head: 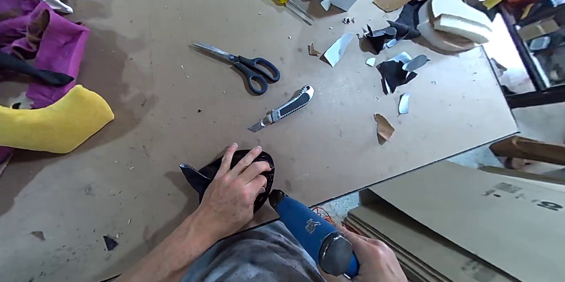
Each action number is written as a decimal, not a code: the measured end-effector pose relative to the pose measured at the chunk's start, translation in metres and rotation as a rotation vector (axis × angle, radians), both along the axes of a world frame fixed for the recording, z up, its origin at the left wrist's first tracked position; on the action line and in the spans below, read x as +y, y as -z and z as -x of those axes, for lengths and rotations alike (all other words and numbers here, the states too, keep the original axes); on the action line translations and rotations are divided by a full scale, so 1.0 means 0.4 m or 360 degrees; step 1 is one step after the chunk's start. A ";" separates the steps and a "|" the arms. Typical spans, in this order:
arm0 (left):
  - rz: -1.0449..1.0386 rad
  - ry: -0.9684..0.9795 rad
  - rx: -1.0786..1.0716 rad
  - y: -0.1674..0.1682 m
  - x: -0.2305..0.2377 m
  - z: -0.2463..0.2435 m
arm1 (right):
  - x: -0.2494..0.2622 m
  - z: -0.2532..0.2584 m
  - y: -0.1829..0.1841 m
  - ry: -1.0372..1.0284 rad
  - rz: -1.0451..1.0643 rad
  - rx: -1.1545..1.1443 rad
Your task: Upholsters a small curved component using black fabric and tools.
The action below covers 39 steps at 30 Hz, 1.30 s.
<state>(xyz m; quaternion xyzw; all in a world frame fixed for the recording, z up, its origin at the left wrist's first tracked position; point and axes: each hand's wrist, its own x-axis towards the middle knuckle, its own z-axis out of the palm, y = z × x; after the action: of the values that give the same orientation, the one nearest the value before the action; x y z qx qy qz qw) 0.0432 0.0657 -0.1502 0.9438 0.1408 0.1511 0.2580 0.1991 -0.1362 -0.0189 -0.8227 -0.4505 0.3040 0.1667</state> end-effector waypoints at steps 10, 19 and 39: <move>0.0937 -0.0317 -0.0371 -0.119 0.085 0.039 | -0.003 -0.074 0.012 0.0187 0.0160 -0.0578; -0.0078 -0.0487 0.0154 -0.226 -0.049 0.222 | 0.136 -0.204 0.138 -0.0239 -0.0197 -0.0765; 0.1711 -0.0848 -0.0975 -0.322 0.009 0.086 | 0.303 -0.062 0.090 -0.0715 -0.0869 0.0917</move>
<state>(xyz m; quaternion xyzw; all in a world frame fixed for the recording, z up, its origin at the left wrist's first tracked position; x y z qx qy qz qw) 0.0089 0.0694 -0.0214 0.5316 0.3448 0.3795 0.6742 0.2238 -0.0148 -0.0550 -0.5124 -0.6166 0.4192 0.4260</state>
